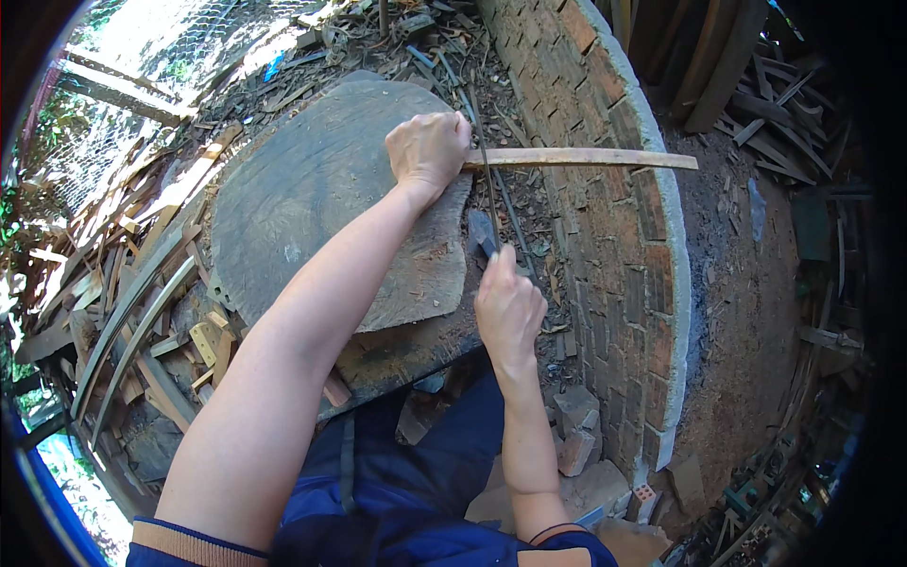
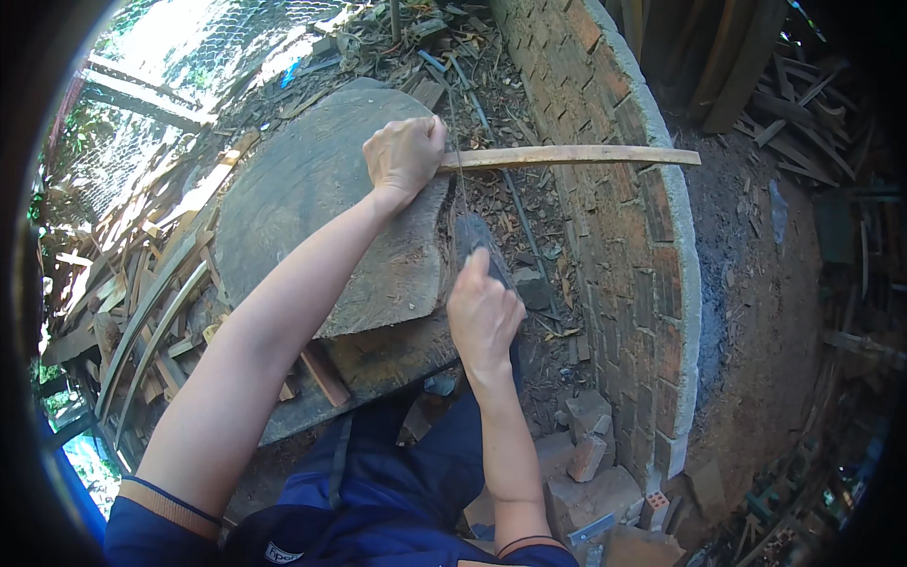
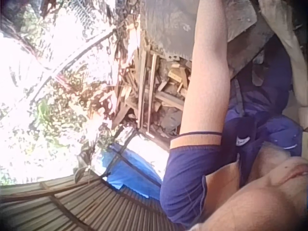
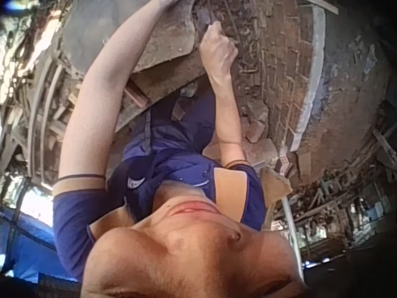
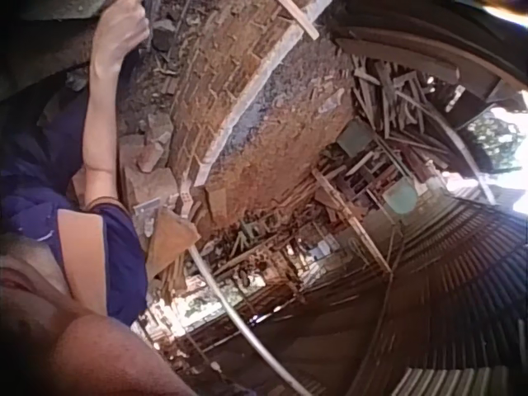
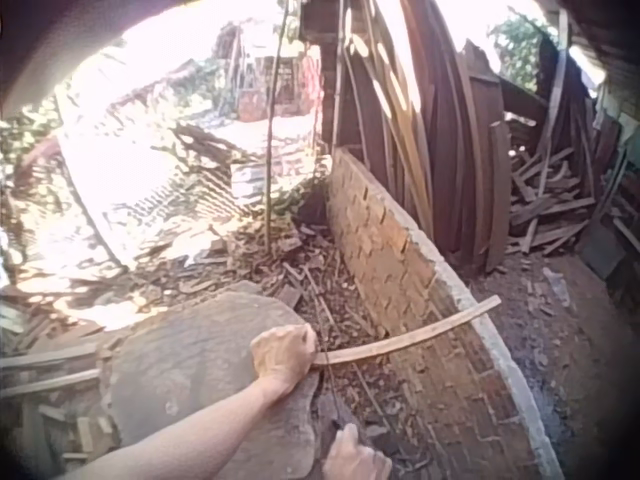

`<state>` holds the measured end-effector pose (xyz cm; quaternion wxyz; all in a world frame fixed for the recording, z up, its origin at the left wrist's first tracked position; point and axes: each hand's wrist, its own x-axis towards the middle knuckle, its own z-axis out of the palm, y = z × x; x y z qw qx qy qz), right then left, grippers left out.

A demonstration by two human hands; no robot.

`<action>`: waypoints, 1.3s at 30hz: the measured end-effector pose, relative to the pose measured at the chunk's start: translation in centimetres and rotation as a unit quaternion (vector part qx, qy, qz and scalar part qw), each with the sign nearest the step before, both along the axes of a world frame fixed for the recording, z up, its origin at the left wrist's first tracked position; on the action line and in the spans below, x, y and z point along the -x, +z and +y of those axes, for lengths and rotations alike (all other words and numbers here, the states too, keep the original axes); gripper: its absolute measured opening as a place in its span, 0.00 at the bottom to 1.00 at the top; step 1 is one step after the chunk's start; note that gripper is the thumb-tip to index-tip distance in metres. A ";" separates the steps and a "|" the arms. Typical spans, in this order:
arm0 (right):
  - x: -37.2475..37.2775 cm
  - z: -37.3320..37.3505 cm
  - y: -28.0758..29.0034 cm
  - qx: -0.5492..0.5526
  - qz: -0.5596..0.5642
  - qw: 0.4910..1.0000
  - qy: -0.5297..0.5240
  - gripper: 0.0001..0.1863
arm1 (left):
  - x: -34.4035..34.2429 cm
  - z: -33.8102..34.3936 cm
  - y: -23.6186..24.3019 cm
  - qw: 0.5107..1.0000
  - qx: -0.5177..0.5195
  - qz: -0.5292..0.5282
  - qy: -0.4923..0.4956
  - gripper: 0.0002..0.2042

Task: Sawing a thin piece of wood using a handsaw.

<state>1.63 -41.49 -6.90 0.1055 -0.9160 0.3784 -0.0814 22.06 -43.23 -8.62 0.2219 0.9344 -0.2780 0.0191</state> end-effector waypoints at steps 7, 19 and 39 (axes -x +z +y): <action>-1.9 -1.4 -0.4 -0.016 -0.019 1.000 0.005 0.06 | 0.0 -0.2 0.0 0.999 -0.022 0.019 0.029 0.18; -3.1 -2.3 -1.2 0.006 -0.048 0.999 0.024 0.05 | 0.2 -0.2 0.2 1.000 -0.017 0.002 0.016 0.19; -3.5 -2.8 -3.6 -0.019 -0.099 0.995 -0.004 0.03 | 0.1 -0.9 0.0 0.999 -0.047 0.000 0.021 0.17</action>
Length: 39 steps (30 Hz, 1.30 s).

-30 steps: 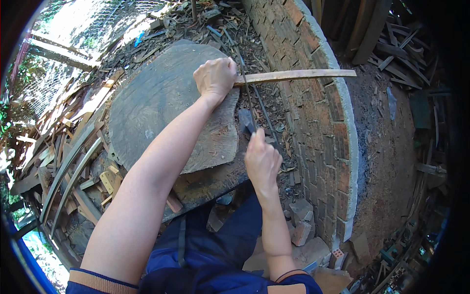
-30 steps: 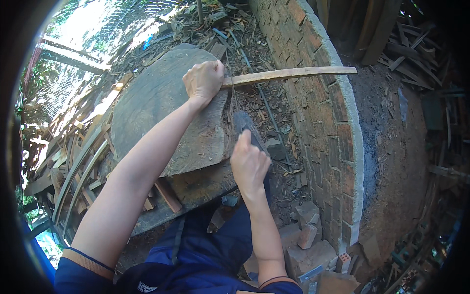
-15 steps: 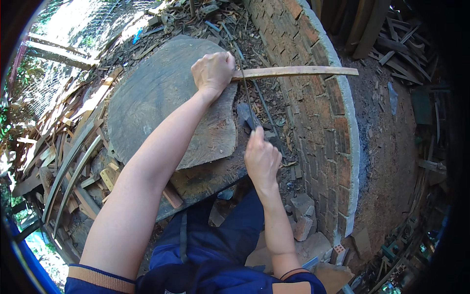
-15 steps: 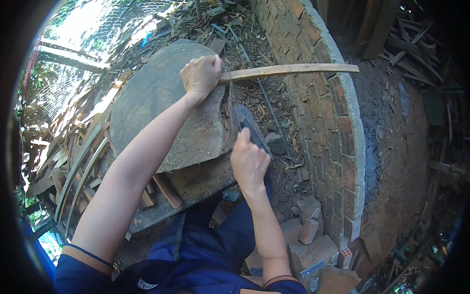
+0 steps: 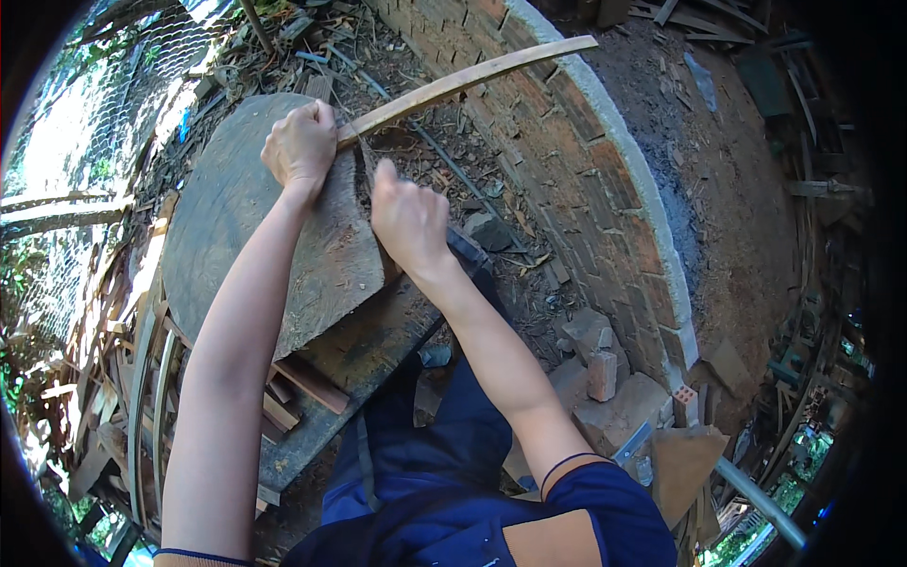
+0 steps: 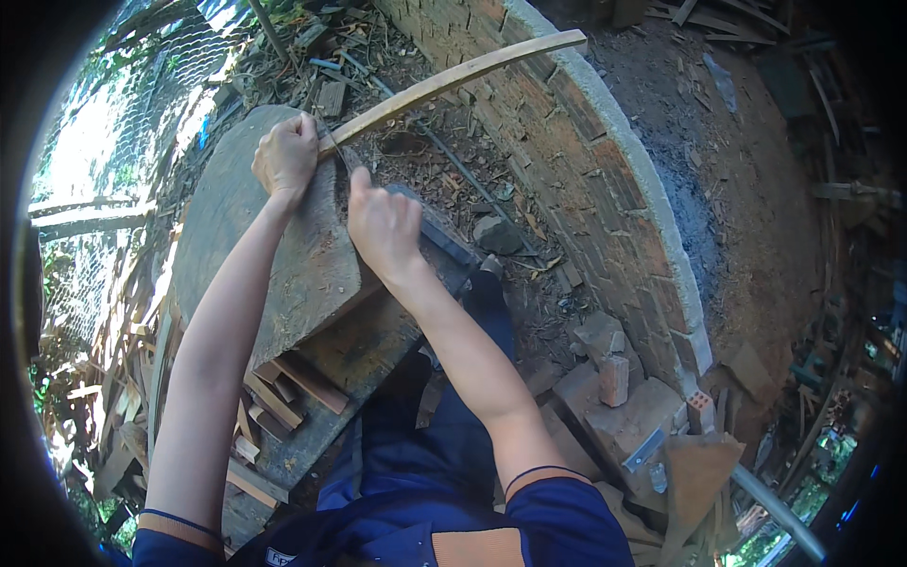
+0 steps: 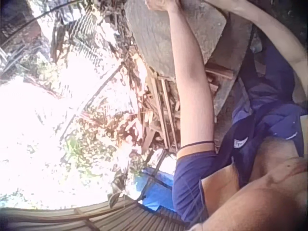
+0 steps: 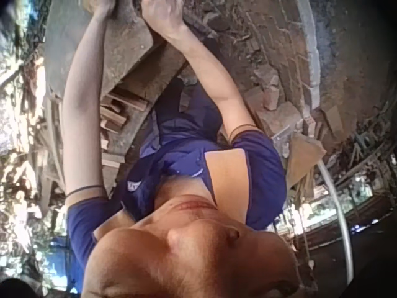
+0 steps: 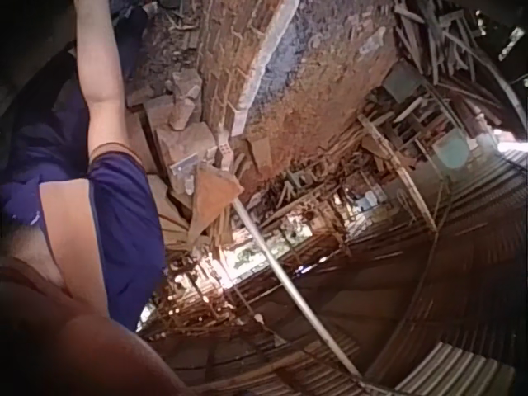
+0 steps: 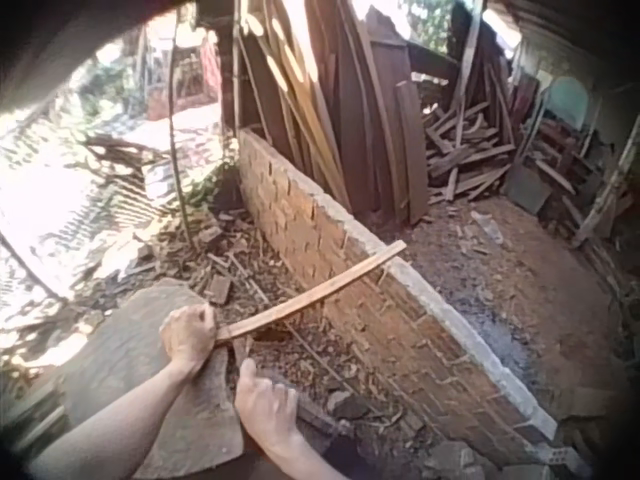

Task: Sawing a thin piece of wood using a handsaw.

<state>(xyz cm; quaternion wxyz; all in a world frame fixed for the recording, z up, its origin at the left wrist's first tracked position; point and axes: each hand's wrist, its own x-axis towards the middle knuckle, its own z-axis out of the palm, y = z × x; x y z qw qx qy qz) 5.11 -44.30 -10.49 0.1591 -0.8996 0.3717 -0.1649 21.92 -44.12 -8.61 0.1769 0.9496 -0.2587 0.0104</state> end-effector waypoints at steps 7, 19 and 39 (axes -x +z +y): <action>5.2 3.2 1.2 0.010 0.046 0.999 0.010 0.02 | -0.3 0.7 0.2 1.000 0.008 0.012 0.012 0.19; 5.2 3.7 0.4 -0.003 0.072 0.997 0.010 0.04 | -0.4 0.8 0.5 1.000 0.002 0.007 -0.003 0.18; 0.1 0.9 0.0 0.046 0.012 0.999 0.026 0.04 | -0.5 1.0 0.4 0.999 0.025 0.039 -0.006 0.17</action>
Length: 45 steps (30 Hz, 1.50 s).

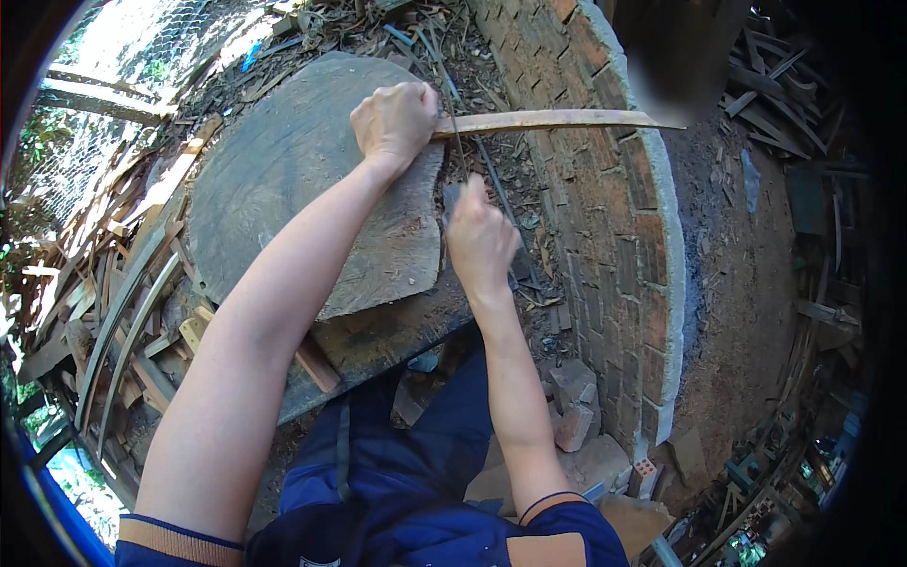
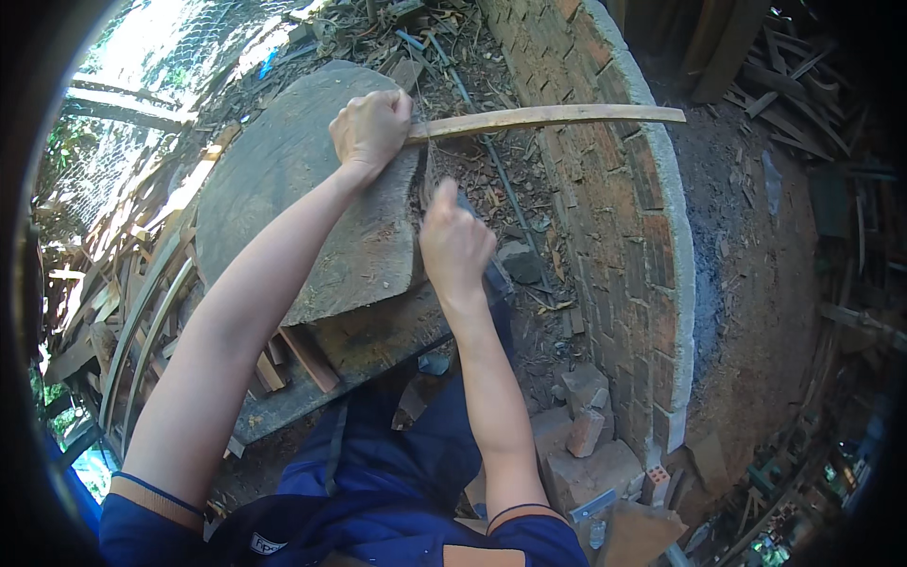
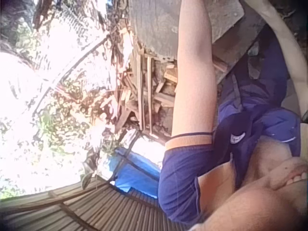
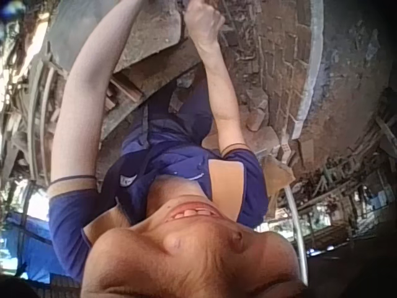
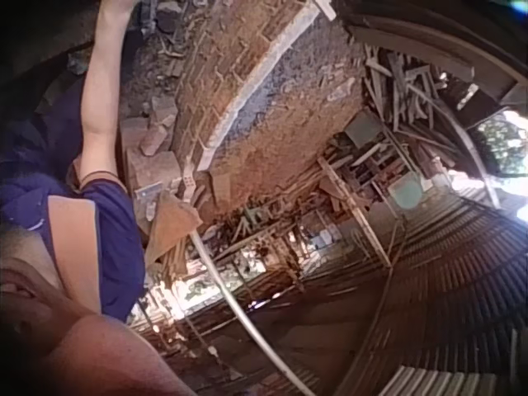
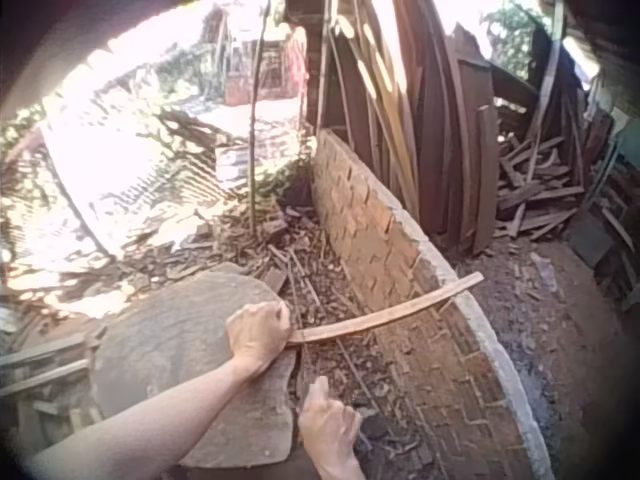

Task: Sawing a thin piece of wood using a handsaw.

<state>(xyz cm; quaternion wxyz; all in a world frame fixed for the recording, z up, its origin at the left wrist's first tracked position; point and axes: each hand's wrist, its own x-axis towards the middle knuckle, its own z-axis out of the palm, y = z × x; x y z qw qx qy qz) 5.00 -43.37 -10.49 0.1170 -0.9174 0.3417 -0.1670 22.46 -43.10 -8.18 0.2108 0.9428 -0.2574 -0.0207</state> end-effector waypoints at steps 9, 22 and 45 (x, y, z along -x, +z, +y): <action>-2.5 -1.9 0.3 0.012 0.007 1.000 -0.019 0.03 | 0.7 -0.5 -0.2 1.000 0.014 -0.021 -0.013 0.16; -0.9 -1.2 0.2 0.004 0.010 1.000 -0.017 0.05 | 0.5 -0.5 -0.4 1.000 0.011 -0.022 -0.006 0.17; -1.9 -1.7 0.1 0.007 -0.001 1.000 -0.010 0.05 | 0.8 -0.6 -0.2 1.000 0.004 -0.022 -0.001 0.16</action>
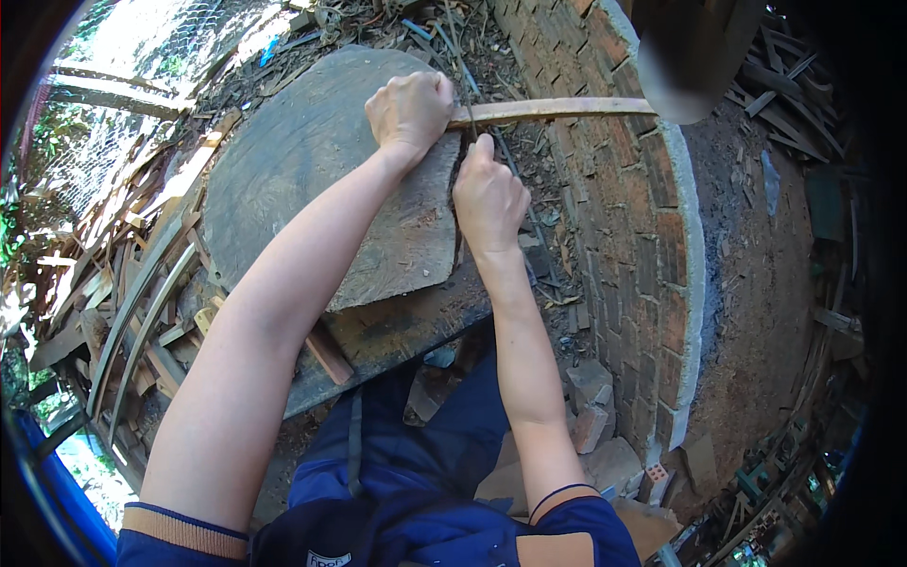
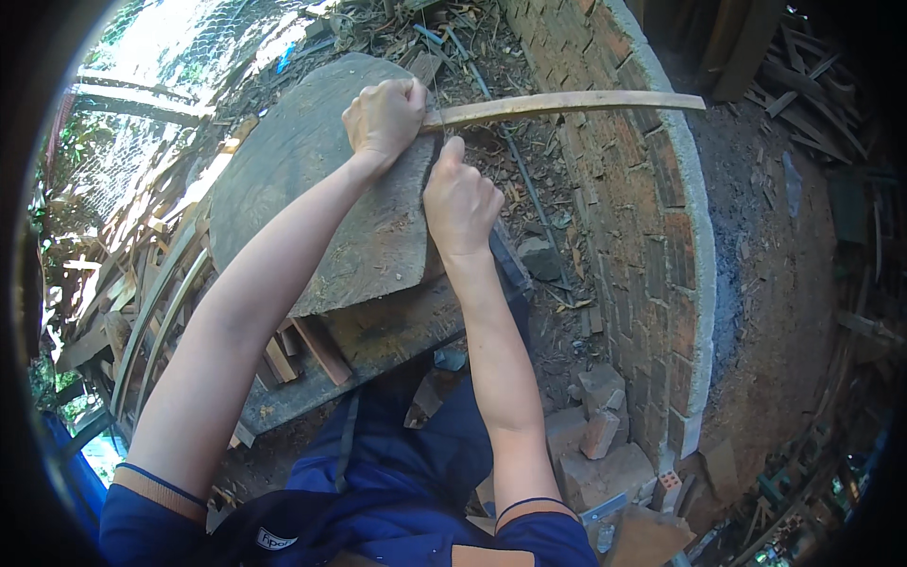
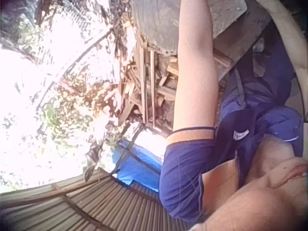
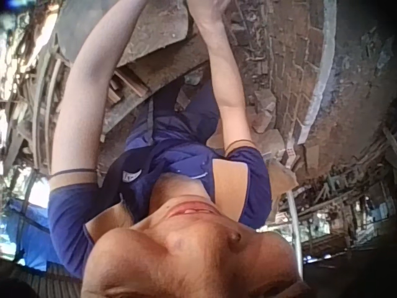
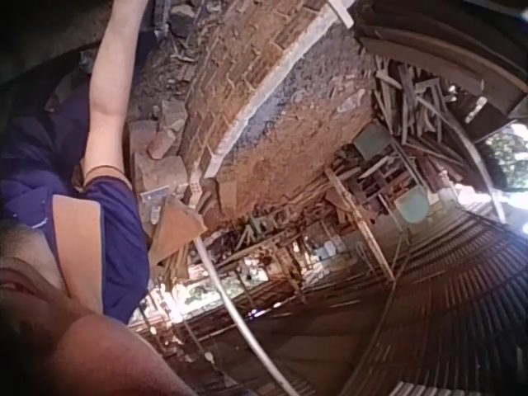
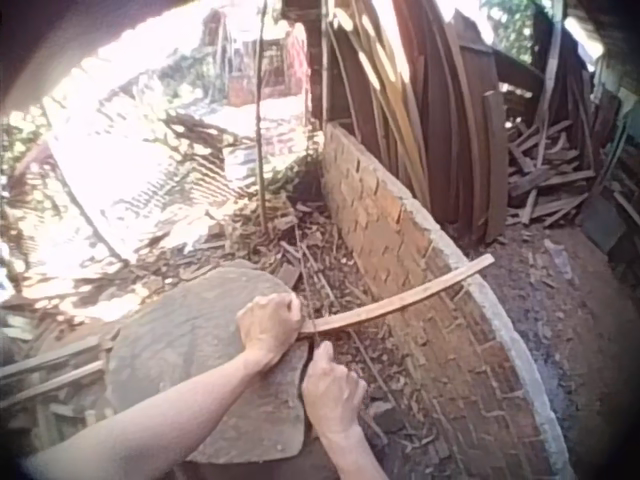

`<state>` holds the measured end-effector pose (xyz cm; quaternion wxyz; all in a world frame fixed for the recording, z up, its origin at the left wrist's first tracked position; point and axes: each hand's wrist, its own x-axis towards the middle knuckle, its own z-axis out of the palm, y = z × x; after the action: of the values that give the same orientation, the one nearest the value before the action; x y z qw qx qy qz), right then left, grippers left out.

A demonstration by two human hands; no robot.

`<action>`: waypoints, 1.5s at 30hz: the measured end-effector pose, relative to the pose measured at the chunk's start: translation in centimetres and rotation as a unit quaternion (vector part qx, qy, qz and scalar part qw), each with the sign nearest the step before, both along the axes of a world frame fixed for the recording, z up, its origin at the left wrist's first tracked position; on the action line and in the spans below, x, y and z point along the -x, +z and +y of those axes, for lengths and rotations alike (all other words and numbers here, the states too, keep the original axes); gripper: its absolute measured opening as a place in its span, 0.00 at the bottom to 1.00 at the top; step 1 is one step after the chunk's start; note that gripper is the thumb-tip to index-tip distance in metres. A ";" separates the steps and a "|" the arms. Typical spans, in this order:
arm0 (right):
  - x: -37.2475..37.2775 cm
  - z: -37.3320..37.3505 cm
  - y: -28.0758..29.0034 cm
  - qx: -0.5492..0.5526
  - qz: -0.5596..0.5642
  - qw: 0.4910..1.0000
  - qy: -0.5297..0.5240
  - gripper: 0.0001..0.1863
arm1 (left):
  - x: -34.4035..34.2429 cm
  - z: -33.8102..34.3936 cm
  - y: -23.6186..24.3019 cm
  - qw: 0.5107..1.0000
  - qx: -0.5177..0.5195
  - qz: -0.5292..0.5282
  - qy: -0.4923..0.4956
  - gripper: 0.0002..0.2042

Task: Sawing a thin piece of wood using a handsaw.

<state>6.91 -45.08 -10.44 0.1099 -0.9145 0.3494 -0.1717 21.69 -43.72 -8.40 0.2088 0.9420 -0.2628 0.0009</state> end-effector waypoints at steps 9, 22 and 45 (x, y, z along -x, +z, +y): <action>3.0 1.9 0.8 -0.050 0.068 0.996 -0.013 0.02 | -0.5 0.3 0.2 1.000 0.011 0.016 -0.014 0.17; 0.6 0.1 0.2 -0.031 0.015 0.999 0.007 0.03 | -0.4 -0.1 0.0 1.000 0.010 -0.009 -0.012 0.16; 2.1 1.3 -0.1 -0.037 0.030 0.999 -0.005 0.02 | -0.4 0.0 0.3 1.000 0.005 -0.003 -0.015 0.16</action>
<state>4.83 -43.78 -10.54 0.1321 -0.9129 0.3628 -0.1323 22.04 -43.76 -8.10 0.2123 0.9369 -0.2779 0.0021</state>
